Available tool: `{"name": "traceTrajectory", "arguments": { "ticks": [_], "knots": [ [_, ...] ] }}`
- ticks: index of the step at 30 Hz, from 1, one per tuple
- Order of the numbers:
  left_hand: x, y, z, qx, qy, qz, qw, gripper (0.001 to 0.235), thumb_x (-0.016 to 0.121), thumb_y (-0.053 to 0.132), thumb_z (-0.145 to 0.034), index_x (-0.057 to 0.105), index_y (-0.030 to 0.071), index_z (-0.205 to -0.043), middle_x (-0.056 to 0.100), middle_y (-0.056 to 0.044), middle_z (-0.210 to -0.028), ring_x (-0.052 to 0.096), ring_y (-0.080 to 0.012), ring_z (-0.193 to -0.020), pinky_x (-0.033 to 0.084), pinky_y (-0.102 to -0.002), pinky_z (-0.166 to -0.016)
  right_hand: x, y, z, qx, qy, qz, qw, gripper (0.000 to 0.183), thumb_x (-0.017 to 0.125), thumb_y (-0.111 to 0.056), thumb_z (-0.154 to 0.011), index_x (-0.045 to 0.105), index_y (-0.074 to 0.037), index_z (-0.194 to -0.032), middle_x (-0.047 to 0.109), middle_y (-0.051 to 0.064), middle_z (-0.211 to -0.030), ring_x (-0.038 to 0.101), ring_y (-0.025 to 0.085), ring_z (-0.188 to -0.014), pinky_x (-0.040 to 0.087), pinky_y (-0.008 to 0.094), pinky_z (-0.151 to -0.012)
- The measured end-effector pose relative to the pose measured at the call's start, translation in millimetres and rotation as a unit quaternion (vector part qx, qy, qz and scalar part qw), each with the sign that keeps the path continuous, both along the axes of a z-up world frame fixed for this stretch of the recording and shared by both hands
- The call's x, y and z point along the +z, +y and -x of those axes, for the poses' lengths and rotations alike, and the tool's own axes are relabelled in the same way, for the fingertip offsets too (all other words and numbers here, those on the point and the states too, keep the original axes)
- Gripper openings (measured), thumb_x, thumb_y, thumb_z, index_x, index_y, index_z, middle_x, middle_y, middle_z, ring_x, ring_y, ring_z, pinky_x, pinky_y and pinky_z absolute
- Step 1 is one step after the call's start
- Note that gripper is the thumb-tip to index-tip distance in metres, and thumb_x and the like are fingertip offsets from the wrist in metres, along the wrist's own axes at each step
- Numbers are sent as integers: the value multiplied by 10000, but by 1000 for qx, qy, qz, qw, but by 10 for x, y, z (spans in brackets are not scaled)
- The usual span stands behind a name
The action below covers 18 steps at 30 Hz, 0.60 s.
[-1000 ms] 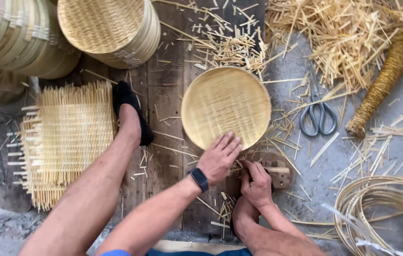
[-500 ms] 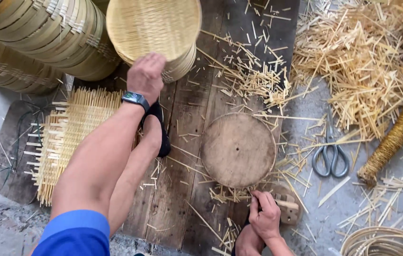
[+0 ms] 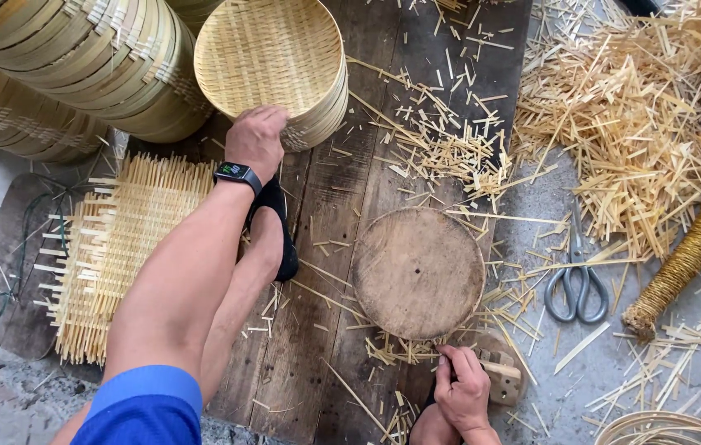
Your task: The person sits on the workshop floor and assembles a round woven bamboo sieve. They press the woven bamboo disc into a bent rim, tap and shape the assembly on a round wooden form, trim protruding bamboo strip ends with scissors, and set the finished sieve onto a stack of completed sieves.
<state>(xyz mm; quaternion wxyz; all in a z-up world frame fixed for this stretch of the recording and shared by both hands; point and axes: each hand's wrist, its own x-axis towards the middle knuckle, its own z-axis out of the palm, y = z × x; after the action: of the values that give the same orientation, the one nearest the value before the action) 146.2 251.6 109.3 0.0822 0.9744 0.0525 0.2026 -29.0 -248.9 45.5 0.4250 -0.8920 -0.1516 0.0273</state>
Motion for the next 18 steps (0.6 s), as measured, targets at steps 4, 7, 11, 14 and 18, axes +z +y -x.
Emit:
{"name": "traceTrajectory", "arguments": {
  "ticks": [4,7,11,14,18],
  "knots": [
    [-34,30,9,-2,0,-17,1000,292,561,-50,-940,755,71,-1121,748,-131,-1209,685,-301,-1175,495,-413,-1070,19,24,-8,-9,28,9,1000,168,660,-17,-834,715,-60,-987,664,101,-854,686,289,-756,548,367,-671],
    [-32,67,11,-2,22,10,1000,281,565,-16,-962,736,66,-1169,731,-134,-1250,663,-311,-1215,478,-419,-1106,19,21,-6,-5,21,8,1000,162,659,-17,-837,713,-58,-984,663,98,-856,682,286,-755,544,365,-666],
    [241,137,181,-25,59,-45,997,524,637,184,-936,554,-30,-1407,601,-237,-1403,541,-362,-1304,375,-486,-1148,14,8,0,-10,44,18,999,158,664,-20,-840,719,-61,-983,650,94,-837,669,267,-696,538,359,-633],
    [433,202,752,9,217,-84,972,718,629,321,-966,361,-39,-1527,472,-261,-1507,417,-388,-1431,360,-510,-1162,54,36,6,-5,27,13,1000,169,665,-17,-836,717,-71,-987,645,90,-830,661,262,-693,533,357,-633],
    [292,111,1656,132,466,-16,875,987,696,512,-872,268,-83,-1533,377,-321,-1550,395,-424,-1434,402,-513,-1137,58,42,-11,-2,32,19,999,170,664,-14,-836,722,-83,-980,639,86,-812,653,262,-686,527,364,-634]
  ]
}}
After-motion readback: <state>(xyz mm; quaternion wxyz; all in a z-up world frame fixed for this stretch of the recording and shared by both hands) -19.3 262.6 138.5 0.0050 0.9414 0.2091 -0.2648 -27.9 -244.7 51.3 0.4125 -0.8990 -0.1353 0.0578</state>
